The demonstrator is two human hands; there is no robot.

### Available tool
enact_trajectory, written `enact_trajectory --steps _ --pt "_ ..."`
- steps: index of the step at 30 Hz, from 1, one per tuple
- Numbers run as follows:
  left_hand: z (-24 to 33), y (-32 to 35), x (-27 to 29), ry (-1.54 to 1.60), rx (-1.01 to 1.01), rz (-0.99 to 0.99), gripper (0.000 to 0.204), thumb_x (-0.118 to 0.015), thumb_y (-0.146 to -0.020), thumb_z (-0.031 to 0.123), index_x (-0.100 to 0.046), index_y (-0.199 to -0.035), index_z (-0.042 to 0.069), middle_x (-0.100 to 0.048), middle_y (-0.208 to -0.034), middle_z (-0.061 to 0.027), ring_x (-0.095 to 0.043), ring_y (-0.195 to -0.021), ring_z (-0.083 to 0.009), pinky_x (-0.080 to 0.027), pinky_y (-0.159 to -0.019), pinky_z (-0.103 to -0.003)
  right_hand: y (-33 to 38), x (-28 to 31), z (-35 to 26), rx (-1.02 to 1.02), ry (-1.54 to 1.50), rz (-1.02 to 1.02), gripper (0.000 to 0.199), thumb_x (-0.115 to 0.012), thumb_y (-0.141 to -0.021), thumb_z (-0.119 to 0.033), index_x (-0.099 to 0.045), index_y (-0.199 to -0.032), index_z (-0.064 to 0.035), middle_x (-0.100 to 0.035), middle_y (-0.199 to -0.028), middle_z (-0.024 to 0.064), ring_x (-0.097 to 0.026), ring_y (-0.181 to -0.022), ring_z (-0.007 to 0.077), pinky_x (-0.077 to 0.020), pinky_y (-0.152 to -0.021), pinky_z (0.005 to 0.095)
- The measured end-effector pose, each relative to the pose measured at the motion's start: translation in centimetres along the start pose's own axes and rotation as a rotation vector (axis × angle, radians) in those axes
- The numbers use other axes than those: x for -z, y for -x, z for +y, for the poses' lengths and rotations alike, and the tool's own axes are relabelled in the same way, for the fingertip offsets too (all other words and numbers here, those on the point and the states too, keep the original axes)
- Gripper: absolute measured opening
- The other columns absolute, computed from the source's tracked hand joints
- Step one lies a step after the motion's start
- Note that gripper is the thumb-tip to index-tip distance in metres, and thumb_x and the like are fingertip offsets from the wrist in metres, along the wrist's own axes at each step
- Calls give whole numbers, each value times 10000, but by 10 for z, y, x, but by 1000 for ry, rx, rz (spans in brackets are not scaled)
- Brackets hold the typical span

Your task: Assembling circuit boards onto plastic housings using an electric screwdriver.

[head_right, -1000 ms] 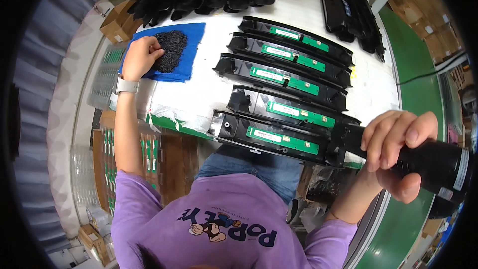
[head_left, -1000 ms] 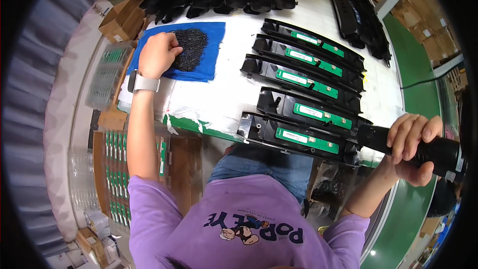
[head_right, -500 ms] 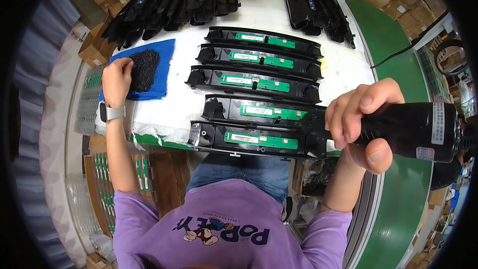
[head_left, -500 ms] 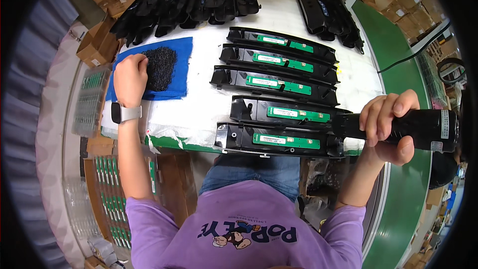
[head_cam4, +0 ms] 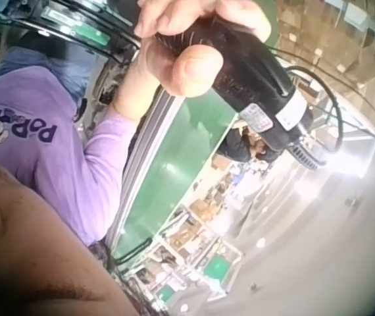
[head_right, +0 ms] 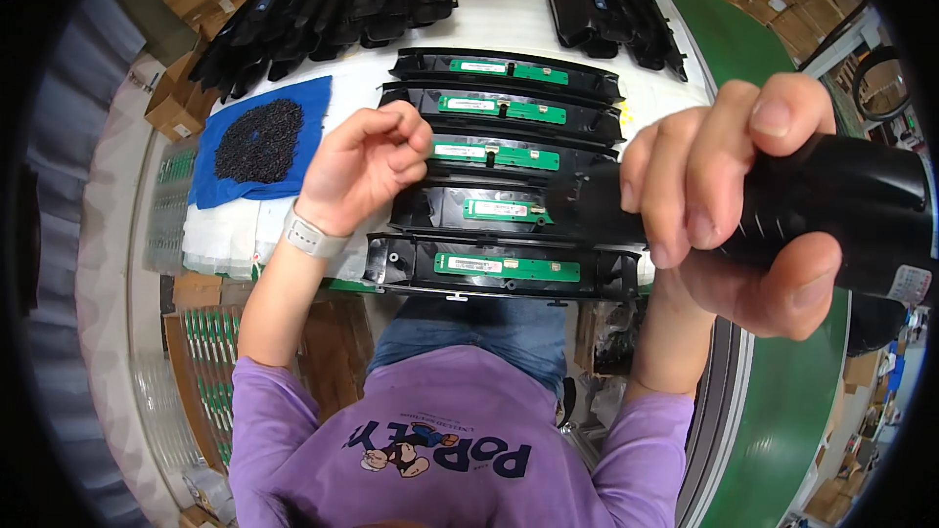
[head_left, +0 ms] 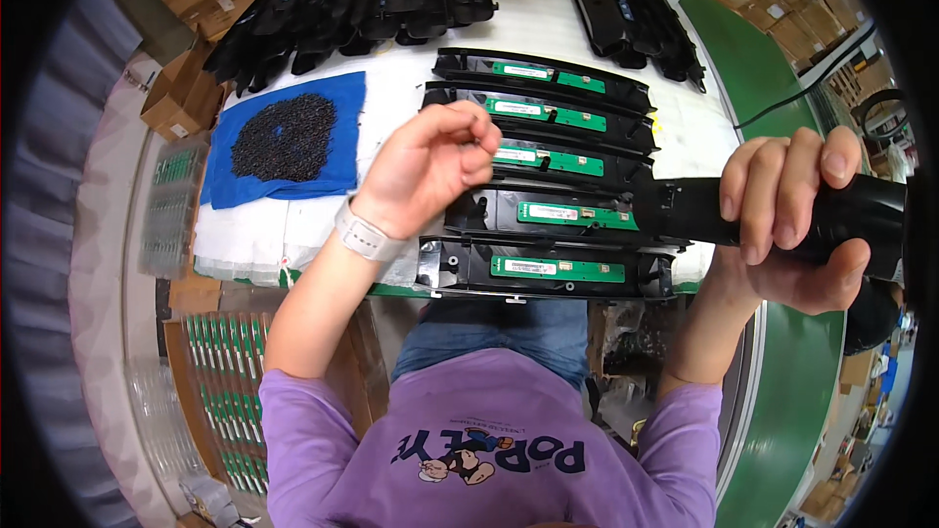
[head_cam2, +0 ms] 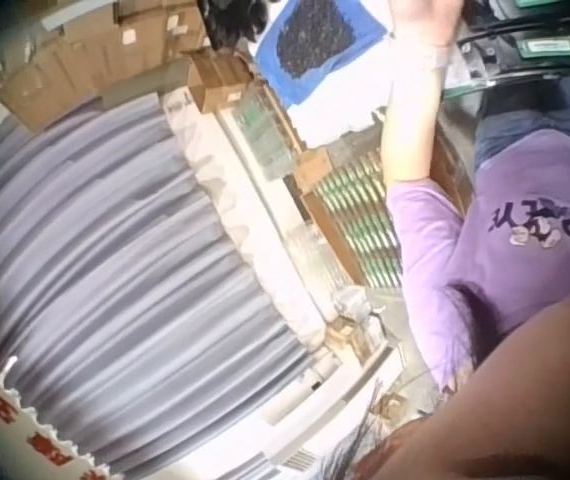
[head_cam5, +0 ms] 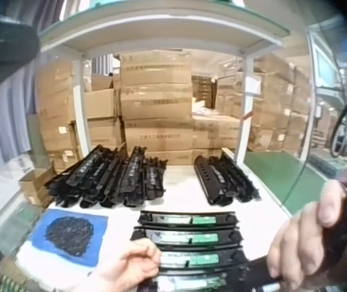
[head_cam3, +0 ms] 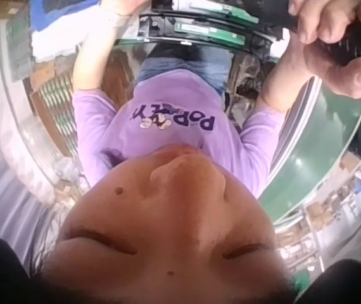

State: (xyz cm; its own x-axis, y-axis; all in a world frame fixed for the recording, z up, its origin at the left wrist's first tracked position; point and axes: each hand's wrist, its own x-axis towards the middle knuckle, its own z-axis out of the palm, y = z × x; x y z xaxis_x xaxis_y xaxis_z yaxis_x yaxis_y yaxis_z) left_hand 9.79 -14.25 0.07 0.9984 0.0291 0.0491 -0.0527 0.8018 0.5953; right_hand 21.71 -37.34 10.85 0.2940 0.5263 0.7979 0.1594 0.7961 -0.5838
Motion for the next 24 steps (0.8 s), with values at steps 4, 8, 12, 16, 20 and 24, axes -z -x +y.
enact_trajectory --steps 4,8,12,16,20,24 --pt "-15 0 -30 -249 83 74 150 -477 -913 132 -552 -882 6 -529 -773 -41 -382 -575 -60 -336 -540 -203 -4 -3 2 61 -71 -13 457 -647 -786 -372 -451 -1050 -56 -496 -671 -41 -479 -452 61 -418 -570 256" --pt "-21 -4 -34 -311 147 0 168 -572 -894 119 -615 -979 -19 -625 -824 -57 -451 -566 -51 -372 -525 -189 -4 -6 -4 96 -112 26 451 -650 -787 -368 -452 -1046 -56 -489 -685 -35 -478 -471 73 -404 -594 278" --pt "-19 5 -35 -336 131 -14 173 -577 -892 115 -619 -986 -23 -626 -832 -68 -456 -578 -51 -374 -535 -184 -3 -7 9 87 -182 31 447 -622 -805 -364 -458 -1068 -42 -492 -696 -26 -479 -478 80 -404 -600 284" --pt "-22 5 -36 -404 135 -7 166 -585 -883 103 -615 -989 -22 -625 -836 -77 -433 -570 -52 -360 -528 -193 -2 -2 17 101 -187 -26 458 -600 -819 -366 -463 -1098 -29 -494 -704 -20 -479 -478 85 -404 -599 287" --pt "-25 4 -34 -418 136 22 157 -583 -882 96 -609 -988 -16 -624 -826 -78 -421 -562 -55 -349 -519 -202 1 -2 20 99 -160 -25 462 -597 -823 -369 -460 -1108 -32 -495 -707 -18 -481 -481 85 -418 -596 293" --pt "-26 4 -31 -370 130 0 169 -590 -884 99 -621 -988 -30 -625 -841 -76 -459 -587 -51 -386 -542 -188 4 -5 19 81 -142 -18 453 -612 -815 -370 -448 -1086 -45 -496 -702 -21 -484 -479 83 -427 -597 291"
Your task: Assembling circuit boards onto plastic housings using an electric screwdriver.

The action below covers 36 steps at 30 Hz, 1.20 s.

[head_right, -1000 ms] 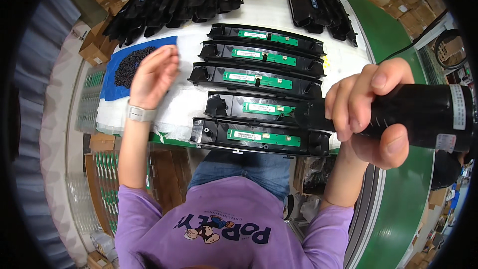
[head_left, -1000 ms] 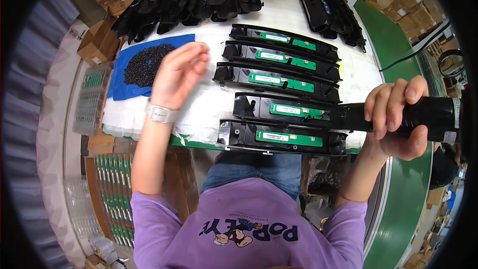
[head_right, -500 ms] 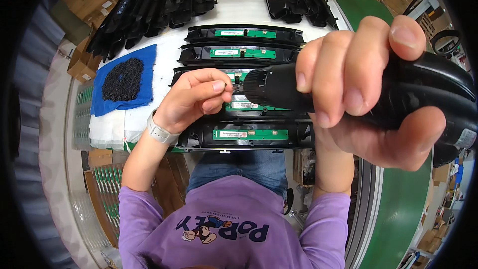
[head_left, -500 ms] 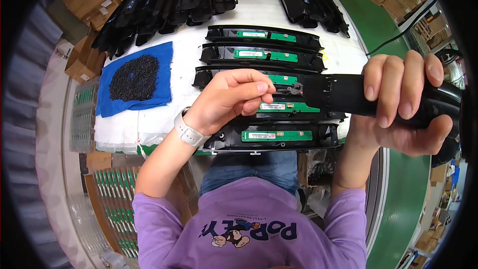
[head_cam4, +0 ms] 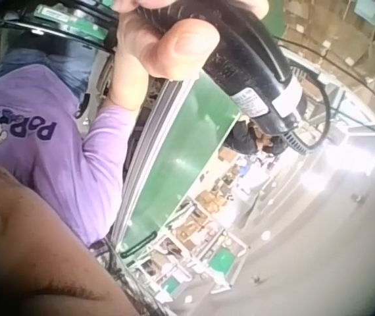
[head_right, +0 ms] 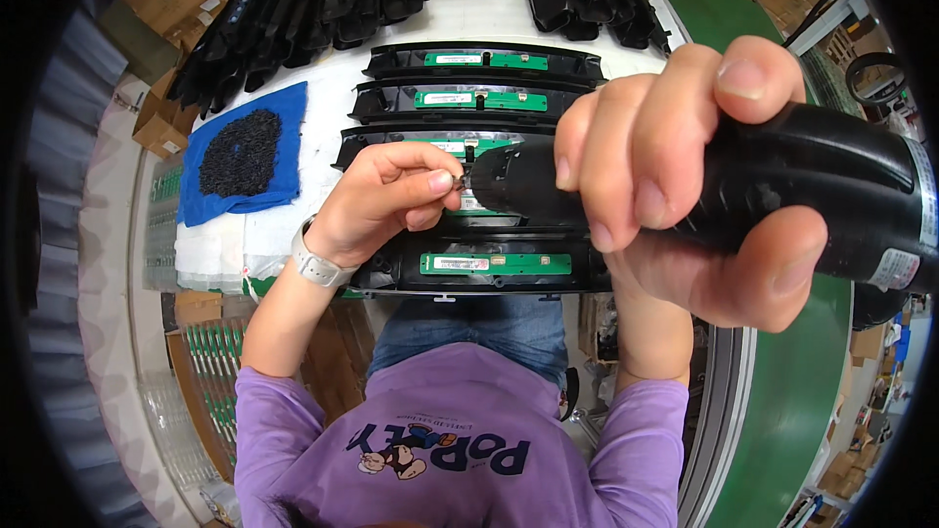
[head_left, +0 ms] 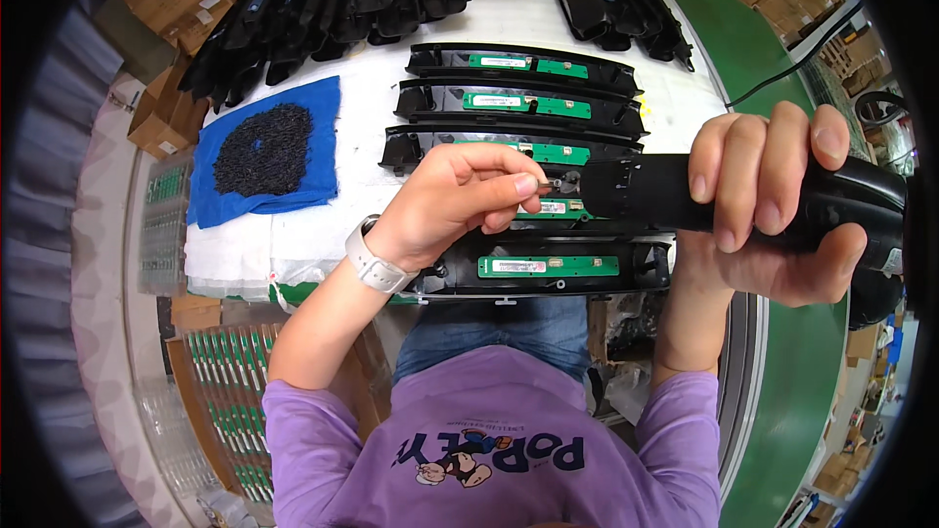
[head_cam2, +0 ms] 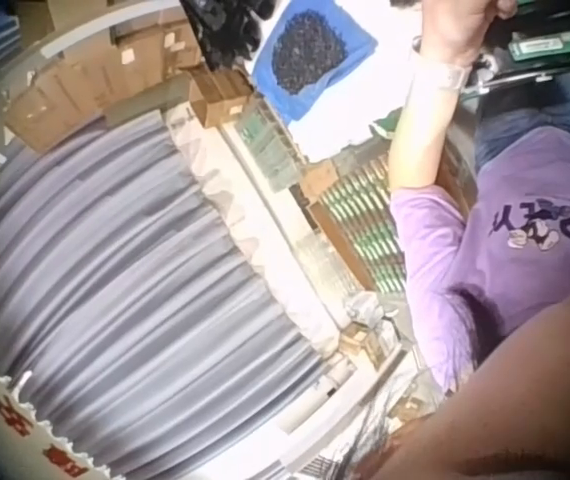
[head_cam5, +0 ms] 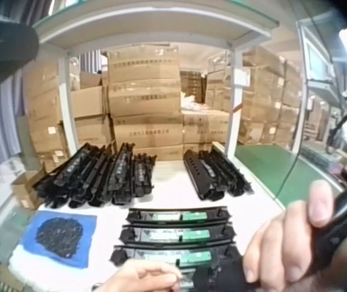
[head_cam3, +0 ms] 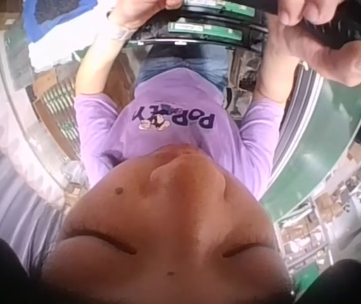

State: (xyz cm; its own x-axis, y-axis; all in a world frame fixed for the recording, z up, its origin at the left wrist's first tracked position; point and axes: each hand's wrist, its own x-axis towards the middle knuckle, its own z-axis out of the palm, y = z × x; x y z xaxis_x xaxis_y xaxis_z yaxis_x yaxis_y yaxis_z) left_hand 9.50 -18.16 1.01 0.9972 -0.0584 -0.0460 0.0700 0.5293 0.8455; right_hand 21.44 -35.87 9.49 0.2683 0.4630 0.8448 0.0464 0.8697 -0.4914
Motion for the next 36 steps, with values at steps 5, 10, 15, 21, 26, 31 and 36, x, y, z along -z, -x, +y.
enact_trajectory --steps 5,10,15,21,26,31,36 --pt "4 4 -2 -123 3 26 152 -600 -873 102 -636 -957 -20 -624 -817 -62 -461 -582 -48 -387 -531 -182 2 -10 -1 22 41 8 455 -646 -793 -363 -449 -1065 -57 -507 -684 -30 -496 -458 79 -436 -567 274" --pt "4 2 -3 -135 -2 16 144 -607 -867 103 -643 -944 -13 -627 -800 -58 -473 -584 -48 -397 -529 -180 5 -12 -5 40 99 61 448 -668 -773 -358 -452 -1042 -72 -507 -661 -46 -496 -436 65 -431 -533 253" --pt "3 5 -2 -152 -11 22 146 -616 -861 108 -648 -938 -11 -631 -786 -58 -491 -592 -49 -406 -533 -180 8 -11 -5 20 32 141 442 -656 -782 -353 -447 -1044 -64 -500 -670 -40 -490 -448 67 -424 -556 267" --pt "3 3 -5 -200 -7 20 144 -621 -853 107 -655 -931 -9 -636 -780 -56 -506 -605 -56 -411 -540 -179 10 -5 -6 23 14 93 439 -635 -795 -359 -440 -1051 -60 -495 -682 -34 -480 -455 71 -414 -578 278" --pt "-2 1 -7 -226 -50 56 137 -612 -856 96 -652 -930 -12 -631 -787 -53 -487 -599 -51 -405 -541 -180 14 -11 -5 24 69 105 426 -603 -810 -364 -445 -1063 -60 -485 -706 -18 -473 -484 87 -403 -597 290" --pt "-4 2 -8 -240 -58 75 139 -606 -861 93 -649 -936 -16 -630 -786 -55 -477 -580 -49 -402 -533 -181 18 -13 -5 7 101 164 425 -595 -811 -361 -445 -1072 -60 -482 -712 -16 -473 -491 89 -404 -600 289" --pt "3 4 -8 -282 16 45 144 -592 -875 95 -646 -936 -24 -633 -771 -54 -485 -555 -44 -407 -513 -181 14 -4 0 43 71 -6 437 -613 -800 -362 -446 -1078 -70 -490 -685 -35 -489 -469 73 -430 -571 265"
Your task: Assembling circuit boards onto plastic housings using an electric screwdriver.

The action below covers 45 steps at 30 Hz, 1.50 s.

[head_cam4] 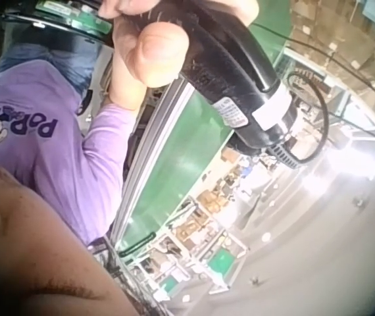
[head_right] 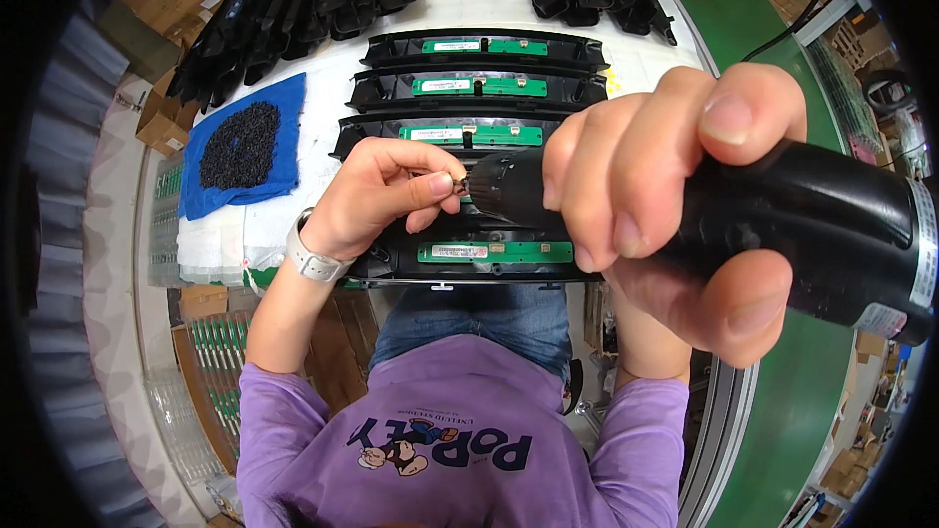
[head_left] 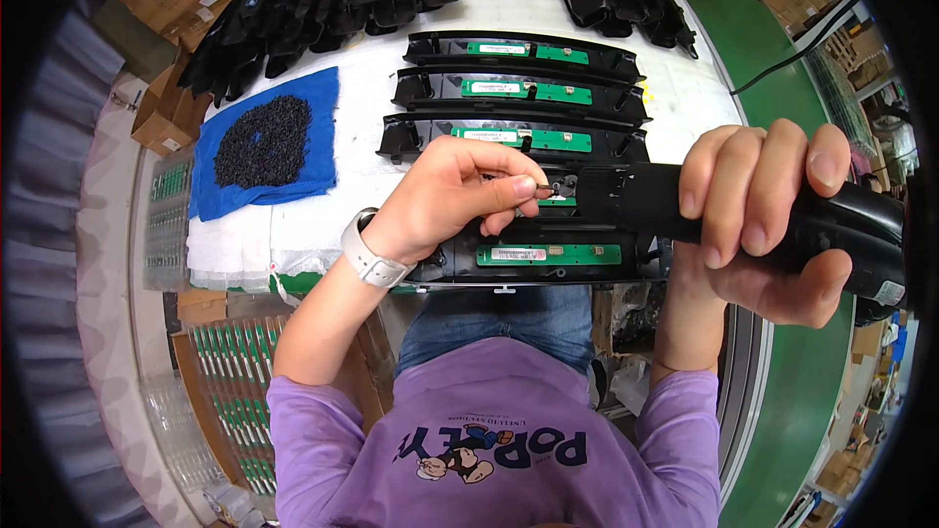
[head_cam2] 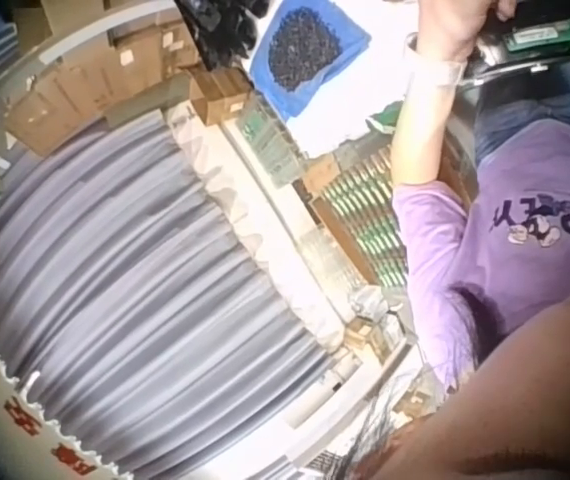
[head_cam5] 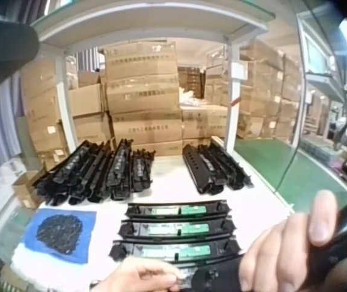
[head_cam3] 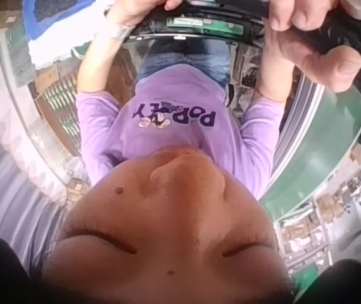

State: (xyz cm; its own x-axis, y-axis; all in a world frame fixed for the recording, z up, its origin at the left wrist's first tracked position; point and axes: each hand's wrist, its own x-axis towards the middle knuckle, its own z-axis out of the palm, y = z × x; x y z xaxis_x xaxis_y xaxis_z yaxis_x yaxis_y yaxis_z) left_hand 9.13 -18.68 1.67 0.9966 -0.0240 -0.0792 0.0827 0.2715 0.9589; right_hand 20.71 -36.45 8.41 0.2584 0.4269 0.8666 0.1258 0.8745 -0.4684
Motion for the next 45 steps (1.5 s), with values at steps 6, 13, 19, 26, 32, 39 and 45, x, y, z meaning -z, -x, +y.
enact_trajectory --steps 6,13,19,26,32,39,45 --pt "4 1 6 -82 33 -65 172 -575 -884 84 -630 -975 -51 -637 -778 -78 -482 -540 -56 -401 -518 -181 2 2 3 -51 -48 -2 435 -614 -802 -354 -448 -1081 -65 -503 -675 -36 -496 -459 71 -437 -561 263" --pt "1 0 9 -92 43 -100 172 -565 -886 69 -638 -979 -54 -651 -788 -84 -485 -535 -59 -410 -524 -186 7 6 7 -44 -103 53 436 -578 -835 -355 -462 -1109 -36 -484 -698 -18 -470 -477 81 -423 -598 294" --pt "1 3 6 -179 36 -57 139 -588 -869 51 -646 -950 -45 -647 -771 -68 -502 -543 -50 -416 -512 -180 9 9 12 -63 -119 6 444 -570 -841 -355 -462 -1130 -35 -477 -709 -14 -464 -482 82 -412 -605 290" --pt "2 7 1 -461 -35 109 84 -643 -829 30 -652 -887 -30 -620 -725 -19 -514 -561 -29 -412 -497 -163 11 11 14 -113 -108 16 436 -559 -845 -363 -465 -1133 -50 -469 -709 -20 -457 -480 77 -406 -607 287" --pt "-2 6 9 -440 -145 219 105 -643 -832 62 -646 -871 -35 -588 -675 -1 -494 -537 -29 -400 -485 -173 10 4 10 -222 -39 125 426 -537 -851 -350 -460 -1125 -34 -460 -696 4 -451 -480 97 -402 -584 294" --pt "4 5 17 -329 -144 182 158 -582 -886 110 -640 -927 -31 -584 -717 1 -483 -566 -24 -412 -515 -175 13 0 20 -413 203 176 377 -526 -836 -289 -446 -1079 -11 -445 -642 17 -406 -438 105 -376 -499 275" --pt "0 5 18 -288 -122 158 136 -609 -874 113 -634 -900 -18 -588 -723 22 -491 -581 -15 -415 -521 -169 14 -1 26 -441 268 199 372 -520 -833 -283 -450 -1073 -9 -439 -625 18 -399 -419 103 -376 -483 266"
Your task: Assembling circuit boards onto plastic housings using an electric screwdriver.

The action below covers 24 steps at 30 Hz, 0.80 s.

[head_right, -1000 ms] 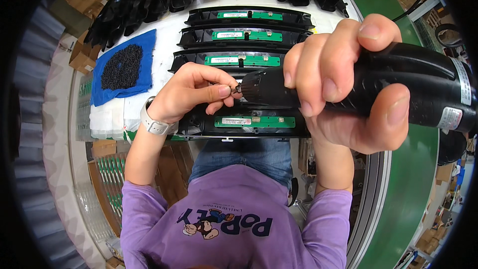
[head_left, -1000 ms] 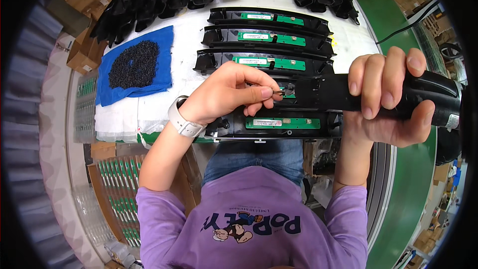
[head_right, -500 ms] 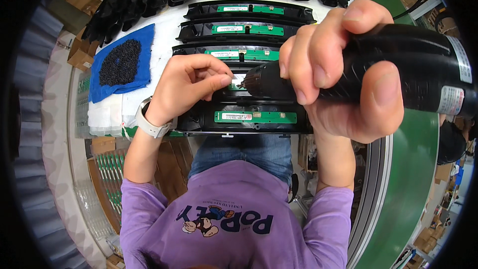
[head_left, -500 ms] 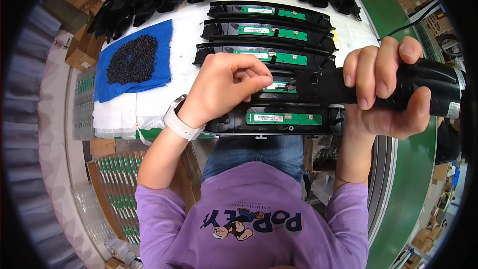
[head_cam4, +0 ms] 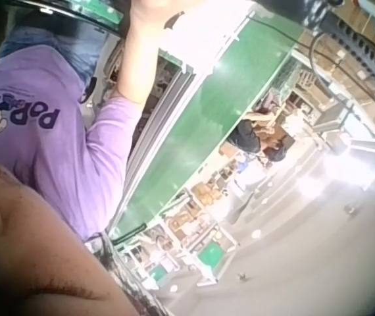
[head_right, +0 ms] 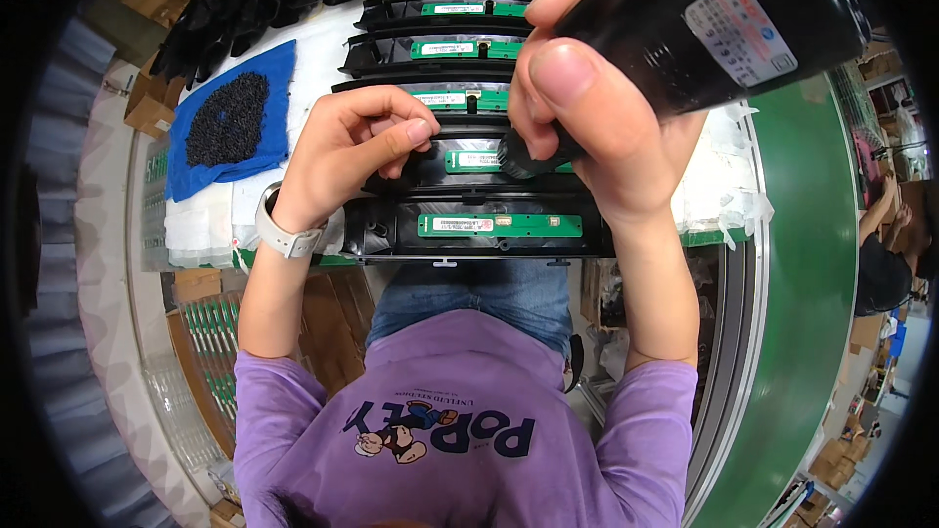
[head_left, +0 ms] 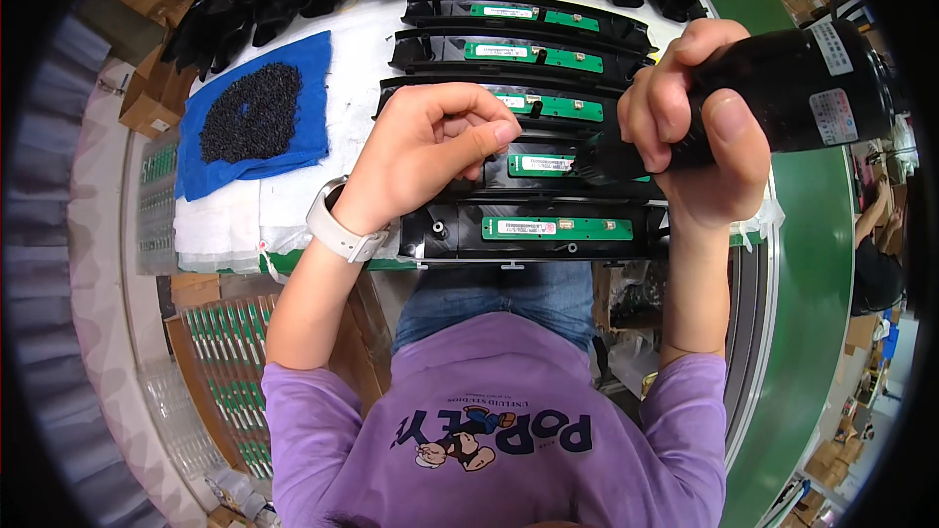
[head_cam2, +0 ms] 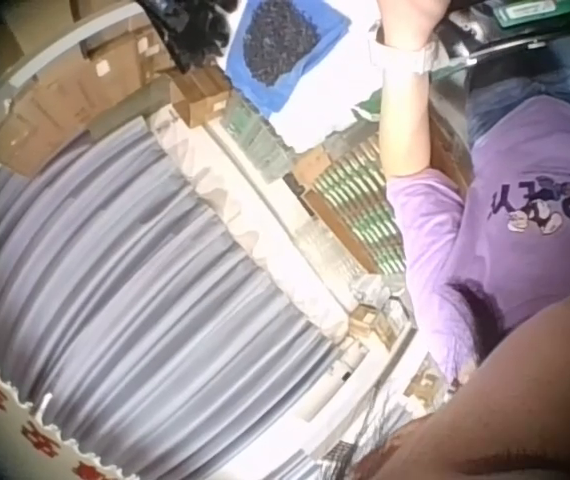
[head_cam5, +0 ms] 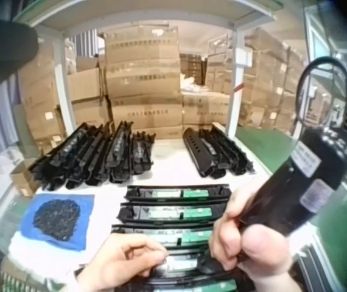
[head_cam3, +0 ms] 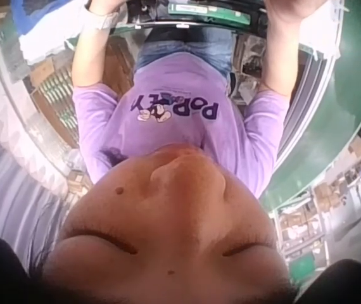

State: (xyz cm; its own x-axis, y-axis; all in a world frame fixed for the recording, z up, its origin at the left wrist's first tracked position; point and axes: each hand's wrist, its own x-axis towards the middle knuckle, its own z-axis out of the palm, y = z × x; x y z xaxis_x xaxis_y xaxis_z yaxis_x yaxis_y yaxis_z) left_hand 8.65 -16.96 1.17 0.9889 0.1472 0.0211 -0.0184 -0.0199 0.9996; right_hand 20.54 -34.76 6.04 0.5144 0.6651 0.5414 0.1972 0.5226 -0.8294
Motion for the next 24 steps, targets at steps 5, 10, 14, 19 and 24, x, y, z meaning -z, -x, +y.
enact_trajectory --steps 5,10,14,19,24 --pt "-1 1 1 31 -1 -1 122 -625 -863 115 -628 -880 -7 -592 -722 26 -496 -587 -11 -413 -527 -162 -1 -3 0 -6 24 -16 378 -537 -825 -281 -452 -1076 -11 -443 -625 18 -398 -418 103 -373 -479 266" --pt "-1 -2 1 35 6 -3 141 -620 -869 133 -631 -891 -6 -594 -725 15 -493 -585 -18 -407 -525 -164 0 -8 1 -24 22 -11 376 -581 -811 -277 -451 -1046 -14 -447 -623 23 -394 -418 104 -359 -450 253" --pt "-5 -3 0 118 -1 -5 152 -614 -874 148 -635 -898 0 -595 -726 7 -492 -582 -25 -404 -524 -167 -4 -10 7 27 79 -79 332 -633 -787 -245 -434 -951 -35 -442 -604 32 -388 -423 103 -320 -383 222" --pt "-8 -3 1 100 22 12 140 -636 -857 143 -635 -888 7 -591 -719 16 -494 -589 -22 -406 -530 -166 -6 -12 12 -15 45 -94 364 -666 -779 -282 -423 -911 -46 -436 -587 28 -377 -420 98 -317 -377 208" --pt "-7 -4 1 81 10 2 136 -655 -842 145 -634 -879 16 -590 -716 23 -492 -590 -18 -407 -533 -162 -1 -14 11 17 23 -96 345 -670 -788 -256 -433 -916 -41 -443 -587 25 -387 -425 96 -320 -377 208"
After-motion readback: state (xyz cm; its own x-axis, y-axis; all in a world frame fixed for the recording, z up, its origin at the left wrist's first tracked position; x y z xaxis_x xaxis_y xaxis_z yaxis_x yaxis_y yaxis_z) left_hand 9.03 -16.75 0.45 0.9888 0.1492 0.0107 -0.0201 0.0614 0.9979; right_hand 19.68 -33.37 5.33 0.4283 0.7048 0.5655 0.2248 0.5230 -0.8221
